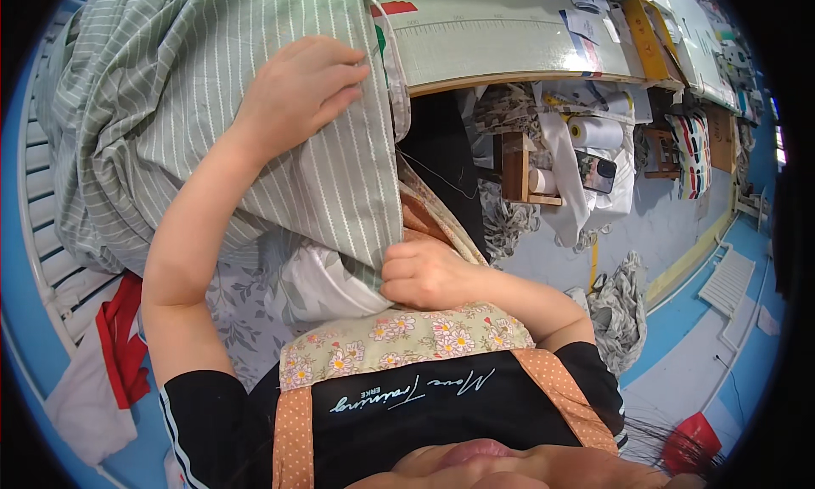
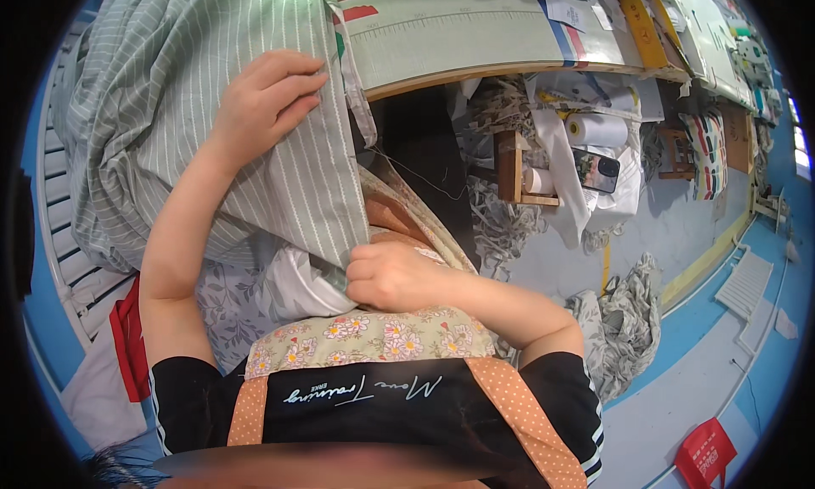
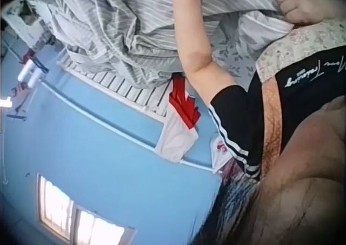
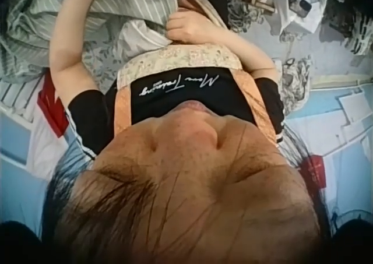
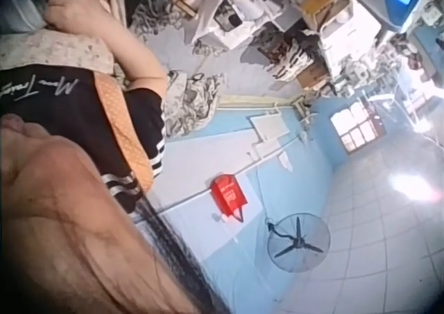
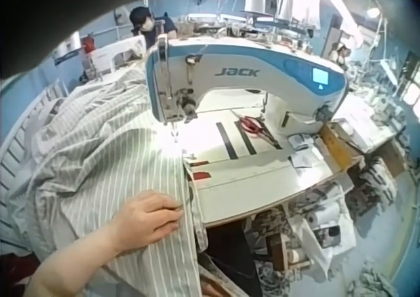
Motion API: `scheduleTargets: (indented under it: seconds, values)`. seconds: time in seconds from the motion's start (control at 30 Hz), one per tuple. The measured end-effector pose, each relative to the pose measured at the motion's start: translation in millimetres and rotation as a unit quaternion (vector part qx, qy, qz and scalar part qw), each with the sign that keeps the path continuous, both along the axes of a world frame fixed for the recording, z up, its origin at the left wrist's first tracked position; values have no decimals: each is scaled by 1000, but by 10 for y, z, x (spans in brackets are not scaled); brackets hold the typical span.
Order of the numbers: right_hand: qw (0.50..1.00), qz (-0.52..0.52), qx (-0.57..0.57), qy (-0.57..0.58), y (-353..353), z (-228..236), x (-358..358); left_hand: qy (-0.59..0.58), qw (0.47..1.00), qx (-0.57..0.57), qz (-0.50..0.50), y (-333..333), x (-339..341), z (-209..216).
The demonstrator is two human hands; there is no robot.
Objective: Sewing fabric pieces together using an industrial sewing machine to assemble a pillowcase.
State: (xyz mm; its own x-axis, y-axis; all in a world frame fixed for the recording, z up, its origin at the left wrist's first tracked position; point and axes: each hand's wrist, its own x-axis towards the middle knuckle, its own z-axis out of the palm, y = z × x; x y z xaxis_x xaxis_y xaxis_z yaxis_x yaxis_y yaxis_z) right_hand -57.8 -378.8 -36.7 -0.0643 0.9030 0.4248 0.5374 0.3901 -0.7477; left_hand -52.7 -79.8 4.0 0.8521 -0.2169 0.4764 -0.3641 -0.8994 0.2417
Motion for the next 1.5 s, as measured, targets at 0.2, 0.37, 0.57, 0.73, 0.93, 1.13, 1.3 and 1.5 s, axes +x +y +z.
scheduleTargets:
  seconds: [0.2,0.37,0.57,0.73,0.93,1.13,1.3,1.5]
  values:
    - [995,-41,-85,8,-53,-338,29,8,999,-25,-32,-35,-58,25]
    - [920,-377,-50,96,115,-137,468,22,999,-25,-22,-52,-94,20]
    - [903,-389,-61,172,483,-444,429,26,999,-26,-17,-58,-95,21]
    - [863,-349,-164,326,390,-304,229,36,999,-25,-9,-54,-96,15]
    - [880,-341,-203,261,74,-161,-101,44,999,-15,3,-48,-77,19]
    - [951,-279,2,133,13,-225,-204,25,999,1,21,-88,-99,26]
    - [983,-179,-1,36,-67,-173,-169,35,995,-81,50,-512,-496,-21]
    - [995,-87,23,-46,61,-46,-205,214,879,-373,207,-1302,-1154,120]
